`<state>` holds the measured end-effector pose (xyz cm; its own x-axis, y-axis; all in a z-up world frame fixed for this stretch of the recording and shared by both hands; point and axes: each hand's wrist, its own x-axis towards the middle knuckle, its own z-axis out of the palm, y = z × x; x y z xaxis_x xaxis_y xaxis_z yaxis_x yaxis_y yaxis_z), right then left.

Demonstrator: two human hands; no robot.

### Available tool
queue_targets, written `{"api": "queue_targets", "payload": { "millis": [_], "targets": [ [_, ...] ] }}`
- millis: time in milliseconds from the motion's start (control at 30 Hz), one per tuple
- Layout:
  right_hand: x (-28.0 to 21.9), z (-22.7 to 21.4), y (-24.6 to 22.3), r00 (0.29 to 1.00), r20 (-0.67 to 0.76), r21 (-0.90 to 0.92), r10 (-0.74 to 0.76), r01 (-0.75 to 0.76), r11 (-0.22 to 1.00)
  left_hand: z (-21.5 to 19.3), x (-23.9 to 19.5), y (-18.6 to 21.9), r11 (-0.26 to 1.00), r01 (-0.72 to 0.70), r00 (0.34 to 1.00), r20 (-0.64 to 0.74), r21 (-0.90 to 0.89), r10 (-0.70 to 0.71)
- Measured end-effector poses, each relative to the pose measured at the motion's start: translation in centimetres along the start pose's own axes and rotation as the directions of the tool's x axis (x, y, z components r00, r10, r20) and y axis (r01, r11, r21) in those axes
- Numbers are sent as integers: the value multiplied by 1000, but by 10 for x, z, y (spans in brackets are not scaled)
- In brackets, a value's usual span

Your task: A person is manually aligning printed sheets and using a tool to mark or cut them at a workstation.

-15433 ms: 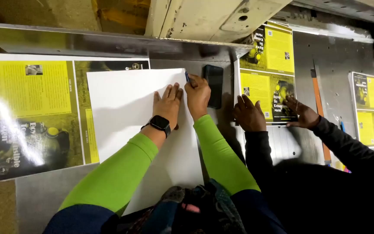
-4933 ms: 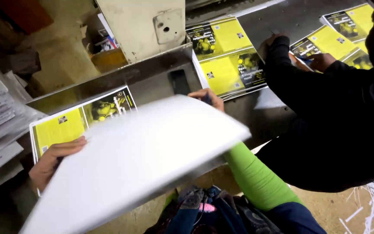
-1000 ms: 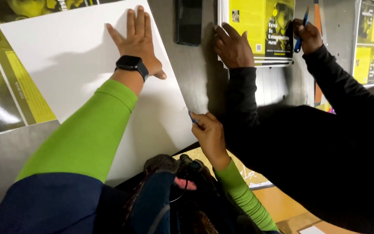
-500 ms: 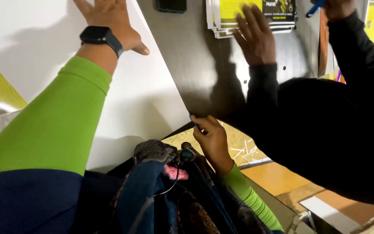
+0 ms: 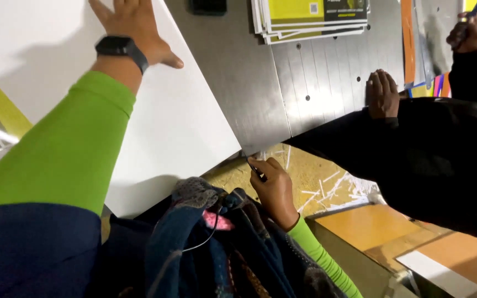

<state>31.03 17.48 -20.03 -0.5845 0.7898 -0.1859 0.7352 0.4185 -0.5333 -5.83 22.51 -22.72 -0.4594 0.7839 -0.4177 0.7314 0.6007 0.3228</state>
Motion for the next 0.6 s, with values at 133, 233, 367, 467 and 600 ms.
{"api": "queue_targets", "payload": {
  "millis": [133,233,367,467,600],
  "targets": [
    [2,0,6,996,-87,266,32,-8,964,56,-28,4,962,-182,919,-313,203,240],
    [12,12,19,986,-106,430,128,-71,900,87,-101,23,886,-363,839,-311,290,446],
    [13,27,25,993,-40,463,115,-83,882,101,-194,40,881,-462,881,-65,100,469],
    [3,28,33,998,-7,507,59,-47,860,152,-201,22,850,-445,891,43,284,452],
    [3,46,62,999,35,542,17,-33,840,211,-198,-4,753,-377,623,-455,539,637]
  ]
}}
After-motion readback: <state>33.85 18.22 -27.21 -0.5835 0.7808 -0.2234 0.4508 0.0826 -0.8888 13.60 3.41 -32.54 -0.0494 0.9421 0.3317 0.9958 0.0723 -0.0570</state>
